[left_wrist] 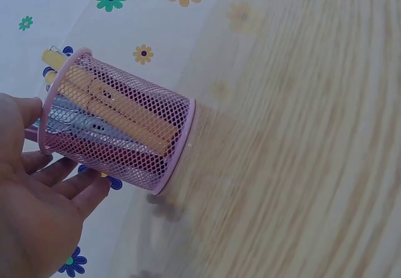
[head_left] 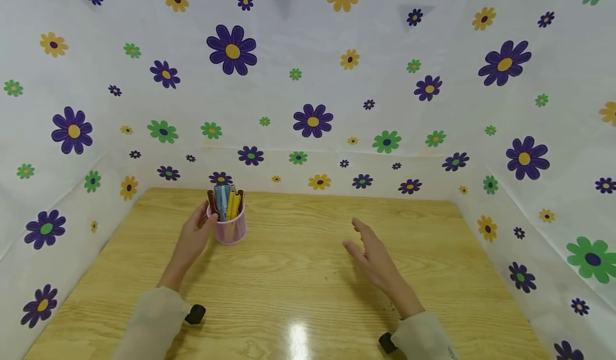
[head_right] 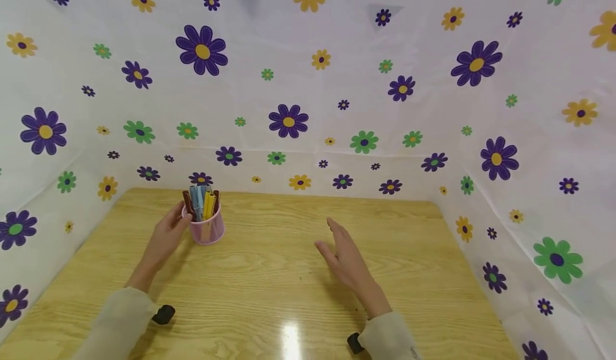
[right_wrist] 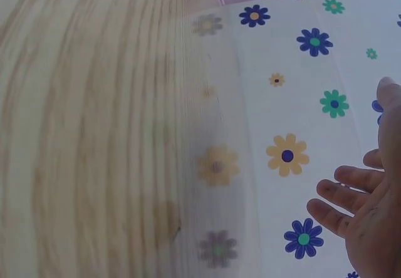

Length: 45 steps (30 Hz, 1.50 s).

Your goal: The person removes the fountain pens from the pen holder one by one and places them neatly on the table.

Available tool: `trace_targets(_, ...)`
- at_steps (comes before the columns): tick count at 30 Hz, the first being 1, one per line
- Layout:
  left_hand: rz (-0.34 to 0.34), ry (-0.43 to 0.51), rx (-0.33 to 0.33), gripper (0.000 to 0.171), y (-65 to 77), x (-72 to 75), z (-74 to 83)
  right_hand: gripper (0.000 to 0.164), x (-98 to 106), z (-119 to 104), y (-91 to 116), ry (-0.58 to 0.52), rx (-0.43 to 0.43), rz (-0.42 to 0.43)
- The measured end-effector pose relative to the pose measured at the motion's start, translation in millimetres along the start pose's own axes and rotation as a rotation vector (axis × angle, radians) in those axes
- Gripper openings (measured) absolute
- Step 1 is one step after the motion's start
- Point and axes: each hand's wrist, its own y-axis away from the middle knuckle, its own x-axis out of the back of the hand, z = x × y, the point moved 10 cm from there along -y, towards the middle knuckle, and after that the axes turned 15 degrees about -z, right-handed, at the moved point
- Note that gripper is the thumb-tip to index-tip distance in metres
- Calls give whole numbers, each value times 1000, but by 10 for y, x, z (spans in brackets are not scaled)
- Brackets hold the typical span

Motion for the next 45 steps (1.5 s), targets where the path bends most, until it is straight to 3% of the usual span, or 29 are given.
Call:
trace_targets(13,-12,92,29,66,29,-117,34,64,-151,-82,-93,-46,2,-14)
trace_targets(17,-12,85,22,69,26,-163,-41,62,-210,-114,-114,-73,4,-14)
trace_targets(33,-67,70,-42,65,58,-476,55,61,-395,-306,-180,-139,48,-35)
trace_targets(45,-100,66,-43,65,94,-697,119,63,-604,-481,-220,-180,76,-82)
